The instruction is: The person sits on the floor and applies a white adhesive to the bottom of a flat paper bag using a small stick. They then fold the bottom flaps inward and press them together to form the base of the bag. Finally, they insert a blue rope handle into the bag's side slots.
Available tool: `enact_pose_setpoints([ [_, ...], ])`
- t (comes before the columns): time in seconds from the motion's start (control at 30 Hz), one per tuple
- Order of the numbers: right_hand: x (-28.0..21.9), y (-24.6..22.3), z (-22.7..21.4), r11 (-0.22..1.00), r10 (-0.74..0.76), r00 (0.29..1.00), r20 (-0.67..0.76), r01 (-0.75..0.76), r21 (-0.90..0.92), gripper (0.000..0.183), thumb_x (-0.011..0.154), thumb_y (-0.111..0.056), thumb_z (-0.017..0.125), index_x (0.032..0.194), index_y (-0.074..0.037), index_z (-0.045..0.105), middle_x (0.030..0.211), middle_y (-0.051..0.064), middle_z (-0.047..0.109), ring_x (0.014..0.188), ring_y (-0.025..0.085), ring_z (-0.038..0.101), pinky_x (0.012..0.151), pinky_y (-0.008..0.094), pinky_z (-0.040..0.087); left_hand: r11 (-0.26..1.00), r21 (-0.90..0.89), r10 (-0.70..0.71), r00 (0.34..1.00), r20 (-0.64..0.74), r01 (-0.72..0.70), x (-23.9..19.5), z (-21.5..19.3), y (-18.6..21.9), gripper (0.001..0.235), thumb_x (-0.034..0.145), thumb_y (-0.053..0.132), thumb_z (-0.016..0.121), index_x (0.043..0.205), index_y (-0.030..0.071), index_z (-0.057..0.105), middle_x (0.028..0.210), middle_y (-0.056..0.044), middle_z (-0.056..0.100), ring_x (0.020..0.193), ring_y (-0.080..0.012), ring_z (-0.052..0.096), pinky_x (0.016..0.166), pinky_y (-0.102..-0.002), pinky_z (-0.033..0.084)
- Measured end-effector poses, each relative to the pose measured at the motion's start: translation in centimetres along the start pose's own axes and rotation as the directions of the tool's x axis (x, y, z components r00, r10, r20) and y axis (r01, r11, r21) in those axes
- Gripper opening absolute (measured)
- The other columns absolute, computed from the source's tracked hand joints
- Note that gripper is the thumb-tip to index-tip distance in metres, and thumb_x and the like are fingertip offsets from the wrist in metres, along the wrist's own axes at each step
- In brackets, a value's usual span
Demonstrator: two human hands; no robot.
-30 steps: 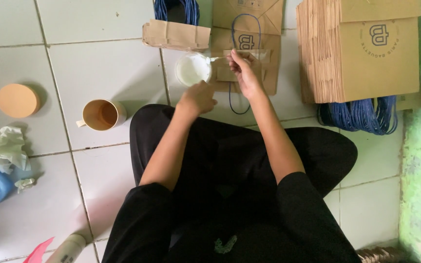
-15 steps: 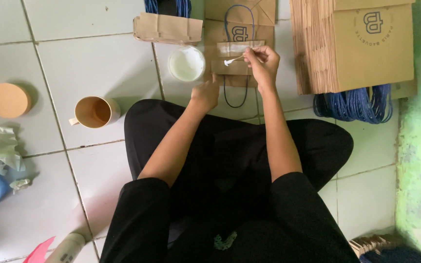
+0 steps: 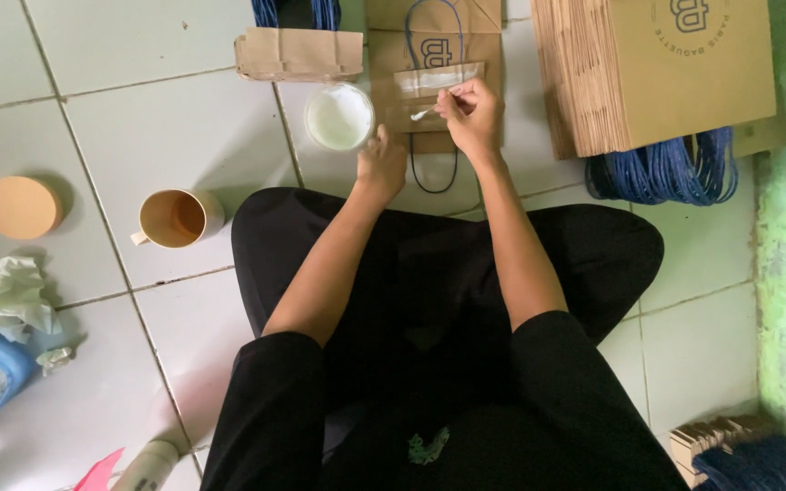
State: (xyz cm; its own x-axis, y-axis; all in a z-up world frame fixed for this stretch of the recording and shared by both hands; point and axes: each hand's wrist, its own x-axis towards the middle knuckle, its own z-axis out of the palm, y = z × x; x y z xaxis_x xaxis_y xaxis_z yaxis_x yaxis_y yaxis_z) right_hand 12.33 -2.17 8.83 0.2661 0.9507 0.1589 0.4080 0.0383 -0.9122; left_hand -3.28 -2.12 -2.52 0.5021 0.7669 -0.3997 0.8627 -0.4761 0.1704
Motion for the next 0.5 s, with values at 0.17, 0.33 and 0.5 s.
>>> enact_pose_setpoints([
  [0.17, 0.2, 1.2, -0.3, 0.992, -0.095, 0.995, 0.008, 0.096, -0.088, 0.022, 0.099, -0.015, 0.075, 0.088, -0.003, 0.06, 0.081, 0.013, 0.077, 0.073, 0.021, 0.079, 0.061, 0.028, 0.064, 0.996, 0.025, 0.092, 0.996, -0.023, -0.091, -1.1, -2.9, 0.0, 0.043, 0.083, 0.023, 0.076, 0.125, 0.017, 0.071, 0.16, -0.015, 0.034, 0.13, -0.0337, 0.047, 0.093, -0.04, 0.055],
  [0.33, 0.2, 2.5, -2.7, 0.96, -0.216, 0.976, -0.039, 0.205, -0.193, 0.017, 0.096, 0.002, 0.075, 0.088, -0.001, 0.061, 0.075, 0.013, 0.074, 0.069, 0.02, 0.078, 0.06, 0.026, 0.062, 0.994, -0.007, 0.113, 0.993, -0.017, -0.113, -0.6, -2.5, 0.3, 0.061, 0.087, 0.035, 0.077, 0.138, 0.008, 0.06, 0.157, -0.018, 0.04, 0.146, -0.032, 0.035, 0.103, -0.042, 0.052],
  [0.5, -0.1, 2.6, -4.0, 0.99, -0.12, 0.984, -0.132, 0.109, -0.091, 0.018, 0.098, -0.006, 0.074, 0.088, -0.002, 0.059, 0.077, 0.015, 0.075, 0.072, 0.022, 0.081, 0.059, 0.025, 0.06, 0.993, -0.029, 0.118, 0.993, -0.013, -0.119, -0.6, -2.3, 0.2, 0.08, 0.089, 0.035, 0.078, 0.151, -0.002, 0.042, 0.162, -0.02, 0.033, 0.149, -0.0315, 0.035, 0.09, -0.042, 0.06],
])
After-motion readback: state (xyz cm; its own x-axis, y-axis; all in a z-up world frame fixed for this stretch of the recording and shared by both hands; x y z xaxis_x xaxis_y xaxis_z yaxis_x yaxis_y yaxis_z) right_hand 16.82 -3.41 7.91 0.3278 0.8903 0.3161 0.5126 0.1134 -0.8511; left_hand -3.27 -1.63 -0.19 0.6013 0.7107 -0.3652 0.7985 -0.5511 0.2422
